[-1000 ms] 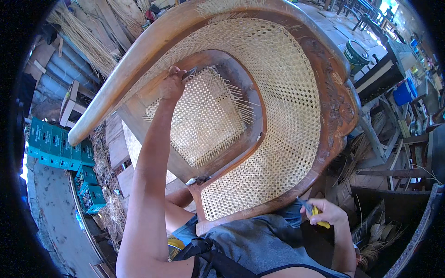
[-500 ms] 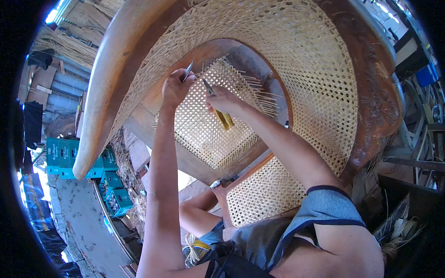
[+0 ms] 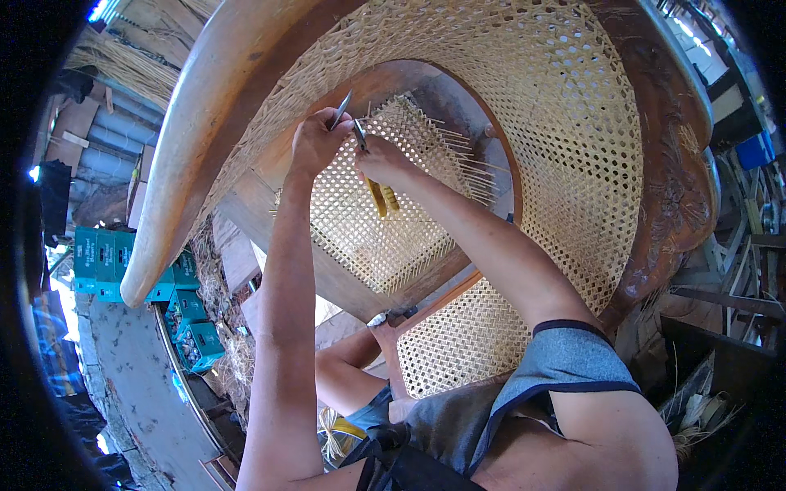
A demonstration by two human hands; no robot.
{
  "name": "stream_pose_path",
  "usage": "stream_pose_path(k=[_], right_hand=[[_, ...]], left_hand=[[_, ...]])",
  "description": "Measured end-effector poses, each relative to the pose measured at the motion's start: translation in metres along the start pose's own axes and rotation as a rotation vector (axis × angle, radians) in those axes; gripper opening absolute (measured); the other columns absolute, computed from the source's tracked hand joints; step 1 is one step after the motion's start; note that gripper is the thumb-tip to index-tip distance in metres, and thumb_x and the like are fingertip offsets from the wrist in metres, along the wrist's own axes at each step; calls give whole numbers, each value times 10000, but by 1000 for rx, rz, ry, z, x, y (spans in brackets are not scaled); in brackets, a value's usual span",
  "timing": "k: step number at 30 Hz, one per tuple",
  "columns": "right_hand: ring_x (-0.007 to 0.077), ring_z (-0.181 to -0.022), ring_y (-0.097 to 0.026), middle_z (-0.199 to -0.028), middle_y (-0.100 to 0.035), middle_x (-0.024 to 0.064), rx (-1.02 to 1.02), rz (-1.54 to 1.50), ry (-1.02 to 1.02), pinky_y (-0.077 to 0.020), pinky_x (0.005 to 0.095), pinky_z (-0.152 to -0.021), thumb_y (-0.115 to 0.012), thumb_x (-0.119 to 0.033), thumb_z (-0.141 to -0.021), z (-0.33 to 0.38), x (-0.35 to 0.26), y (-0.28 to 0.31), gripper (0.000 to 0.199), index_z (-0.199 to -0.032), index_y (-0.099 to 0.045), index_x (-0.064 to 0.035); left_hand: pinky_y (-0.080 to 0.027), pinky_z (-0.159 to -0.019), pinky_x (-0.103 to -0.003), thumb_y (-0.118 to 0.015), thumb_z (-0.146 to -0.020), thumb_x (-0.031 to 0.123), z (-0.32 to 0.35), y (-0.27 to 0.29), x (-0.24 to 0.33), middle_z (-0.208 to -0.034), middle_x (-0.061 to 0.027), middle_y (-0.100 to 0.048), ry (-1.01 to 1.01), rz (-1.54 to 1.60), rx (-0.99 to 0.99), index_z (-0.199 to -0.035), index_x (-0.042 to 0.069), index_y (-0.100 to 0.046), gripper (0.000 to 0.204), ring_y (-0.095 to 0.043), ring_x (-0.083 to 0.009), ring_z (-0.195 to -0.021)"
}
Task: The recorder is weaving cane or rattan through the frame of a wooden chair back.
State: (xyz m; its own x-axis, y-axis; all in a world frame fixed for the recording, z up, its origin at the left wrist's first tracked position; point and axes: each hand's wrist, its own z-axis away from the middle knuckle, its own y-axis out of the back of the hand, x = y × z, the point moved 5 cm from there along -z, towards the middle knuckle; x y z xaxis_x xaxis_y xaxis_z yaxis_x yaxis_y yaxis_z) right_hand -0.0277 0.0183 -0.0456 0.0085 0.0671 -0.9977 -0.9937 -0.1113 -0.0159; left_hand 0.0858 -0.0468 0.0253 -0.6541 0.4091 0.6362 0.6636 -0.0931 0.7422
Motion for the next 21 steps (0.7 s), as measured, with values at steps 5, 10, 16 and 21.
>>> stream_pose_path(k=[5,10,16,21], right_hand=[[202,-626,-629,-658,-612,105,70,101,-43,-483,364,-551,-466,-181,-936,9,-22,6,213,-876,-551,4],[193,-598,-593,-700,-609,83,-234,500,-184,-473,389,-551,-462,-348,-1007,133,-62,28,366,-916,-544,-4],[202,-846,-622,-901,-674,95,-913,263,-731,-494,356,-770,-576,-441,-961,458,8,90,410,-1071,-652,-53],[362,-956,-578,-961,-620,132,-227,869,-322,-465,424,-833,-627,-312,-906,539,39,91,273,-1073,-677,-101]], left_hand=[[-495,-714,-321,-675,-866,298,-8,-6,-25,-810,-62,-695,20,95,-64,-941,103,-698,210,-650,-173,-753],[-477,-663,-295,-681,-875,266,1,-9,-18,-740,-20,-642,-16,123,10,-902,79,-677,189,-589,-126,-688],[-452,-708,-243,-578,-942,34,-6,-13,-13,-798,5,-579,-301,379,120,-931,44,-614,39,-536,-75,-752],[-442,-629,-284,-632,-926,199,0,8,-13,-691,-19,-556,-175,198,69,-897,47,-636,155,-508,-101,-652]])
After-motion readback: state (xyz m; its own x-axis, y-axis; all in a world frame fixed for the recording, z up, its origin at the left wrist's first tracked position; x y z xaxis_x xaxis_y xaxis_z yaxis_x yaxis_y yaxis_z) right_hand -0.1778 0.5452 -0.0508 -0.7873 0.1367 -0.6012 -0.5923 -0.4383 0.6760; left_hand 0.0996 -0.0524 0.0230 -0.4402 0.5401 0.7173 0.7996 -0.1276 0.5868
